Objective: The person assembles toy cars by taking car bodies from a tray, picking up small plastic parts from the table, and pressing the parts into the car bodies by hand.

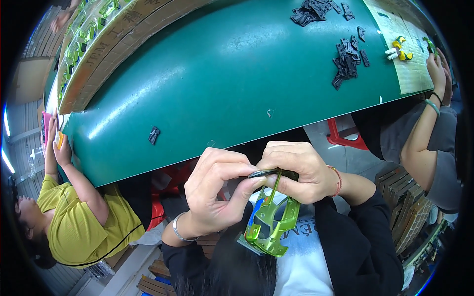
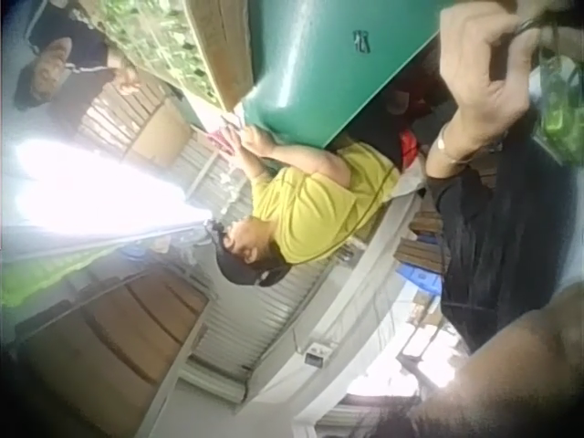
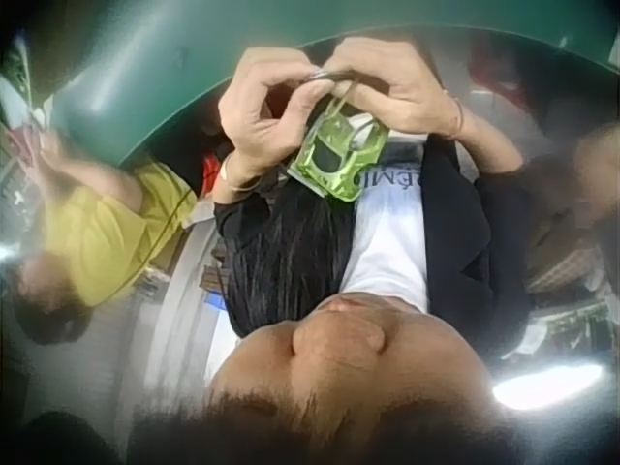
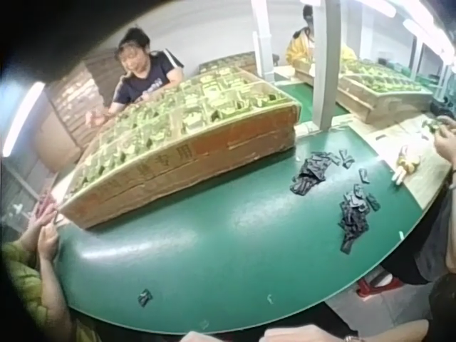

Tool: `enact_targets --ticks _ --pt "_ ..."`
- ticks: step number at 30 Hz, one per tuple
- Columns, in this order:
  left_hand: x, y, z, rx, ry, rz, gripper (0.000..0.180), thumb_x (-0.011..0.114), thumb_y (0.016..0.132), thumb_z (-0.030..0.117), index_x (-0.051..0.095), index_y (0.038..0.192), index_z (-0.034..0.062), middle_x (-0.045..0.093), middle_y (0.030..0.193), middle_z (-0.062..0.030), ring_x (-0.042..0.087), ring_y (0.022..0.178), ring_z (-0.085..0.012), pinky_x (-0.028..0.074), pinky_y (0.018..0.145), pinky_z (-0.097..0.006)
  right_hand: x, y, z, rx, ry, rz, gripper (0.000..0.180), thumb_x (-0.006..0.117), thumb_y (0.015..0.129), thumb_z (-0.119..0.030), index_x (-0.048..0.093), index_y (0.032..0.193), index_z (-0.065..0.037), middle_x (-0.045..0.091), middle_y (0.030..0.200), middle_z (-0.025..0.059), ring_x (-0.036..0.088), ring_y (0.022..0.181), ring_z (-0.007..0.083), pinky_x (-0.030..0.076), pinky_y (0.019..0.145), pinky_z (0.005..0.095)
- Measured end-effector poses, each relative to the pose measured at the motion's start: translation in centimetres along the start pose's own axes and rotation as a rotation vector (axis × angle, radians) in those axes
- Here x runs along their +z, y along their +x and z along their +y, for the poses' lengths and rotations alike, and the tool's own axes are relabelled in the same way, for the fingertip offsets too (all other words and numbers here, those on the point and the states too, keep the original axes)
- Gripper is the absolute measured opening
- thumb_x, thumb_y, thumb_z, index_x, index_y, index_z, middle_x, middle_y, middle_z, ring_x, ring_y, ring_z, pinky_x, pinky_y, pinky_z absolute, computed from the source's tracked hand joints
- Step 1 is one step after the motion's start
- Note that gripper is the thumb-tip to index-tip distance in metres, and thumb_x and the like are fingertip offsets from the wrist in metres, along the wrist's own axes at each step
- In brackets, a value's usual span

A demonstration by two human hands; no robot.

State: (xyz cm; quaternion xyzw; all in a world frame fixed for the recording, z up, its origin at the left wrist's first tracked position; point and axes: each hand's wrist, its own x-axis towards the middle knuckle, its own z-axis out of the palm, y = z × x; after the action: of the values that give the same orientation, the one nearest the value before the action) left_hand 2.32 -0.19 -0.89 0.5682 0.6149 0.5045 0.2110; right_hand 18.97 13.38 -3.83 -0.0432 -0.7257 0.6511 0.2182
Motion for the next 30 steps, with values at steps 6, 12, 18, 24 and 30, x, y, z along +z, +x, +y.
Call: enact_targets --ticks 6,12,18,24,30 --pt "0.4 0.4 -0.3 0.071 -0.011 0.006 0.026 0.089 0.073 -0.003 0.072 0.092 0.0011 0.068 0.085 -0.0091 0.064 0.077 -0.0230 0.051 0.066 -0.033 0.1 0.2 0.3 -0.066 -0.122 0.009 0.020 0.068 0.077 0.006 0.068 0.095 -0.001 0.059 0.076 0.0116 0.057 0.068 0.0301 0.046 0.060 0.0410" --pt "0.3 1.0 -1.5 -0.042 -0.163 -0.029 0.020 0.084 0.080 -0.005 0.071 0.095 -0.0016 0.068 0.089 -0.0114 0.064 0.078 -0.0209 0.052 0.069 -0.031 0.5 0.4 0.3 -0.055 -0.214 0.077 0.015 0.067 0.076 0.004 0.065 0.091 -0.002 0.059 0.075 0.0124 0.058 0.067 0.0316 0.046 0.059 0.0413" --pt "-0.6 -0.3 -1.2 -0.355 -0.726 0.085 0.082 0.070 0.101 0.050 0.039 0.153 -0.0061 0.063 0.133 -0.0172 0.064 0.115 -0.0229 0.056 0.090 -0.036 -0.9 0.5 0.1 0.318 0.081 0.283 0.019 0.066 0.095 -0.006 0.064 0.112 0.003 0.067 0.093 0.0166 0.067 0.080 0.0210 0.053 0.072 0.0351" --pt "-0.4 -1.8 -1.2 -0.148 -0.414 0.010 0.106 0.097 0.075 0.018 0.030 0.155 0.0001 0.061 0.135 -0.0268 0.068 0.116 -0.0309 0.059 0.097 -0.041 -1.9 0.5 -0.4 0.003 -0.454 0.171 0.049 0.065 0.081 0.006 0.060 0.129 0.002 0.066 0.110 0.0165 0.060 0.089 0.0324 0.048 0.082 0.0407" --pt "-0.9 -1.8 -1.7 0.111 -0.128 -0.019 0.088 0.095 0.077 0.025 0.036 0.140 0.0082 0.070 0.120 -0.0265 0.070 0.113 -0.0324 0.060 0.099 -0.043 -1.6 0.1 -1.5 -0.219 -0.698 0.193 0.064 0.067 0.066 0.006 0.060 0.129 0.003 0.067 0.113 0.0170 0.061 0.090 0.0322 0.048 0.081 0.0425"
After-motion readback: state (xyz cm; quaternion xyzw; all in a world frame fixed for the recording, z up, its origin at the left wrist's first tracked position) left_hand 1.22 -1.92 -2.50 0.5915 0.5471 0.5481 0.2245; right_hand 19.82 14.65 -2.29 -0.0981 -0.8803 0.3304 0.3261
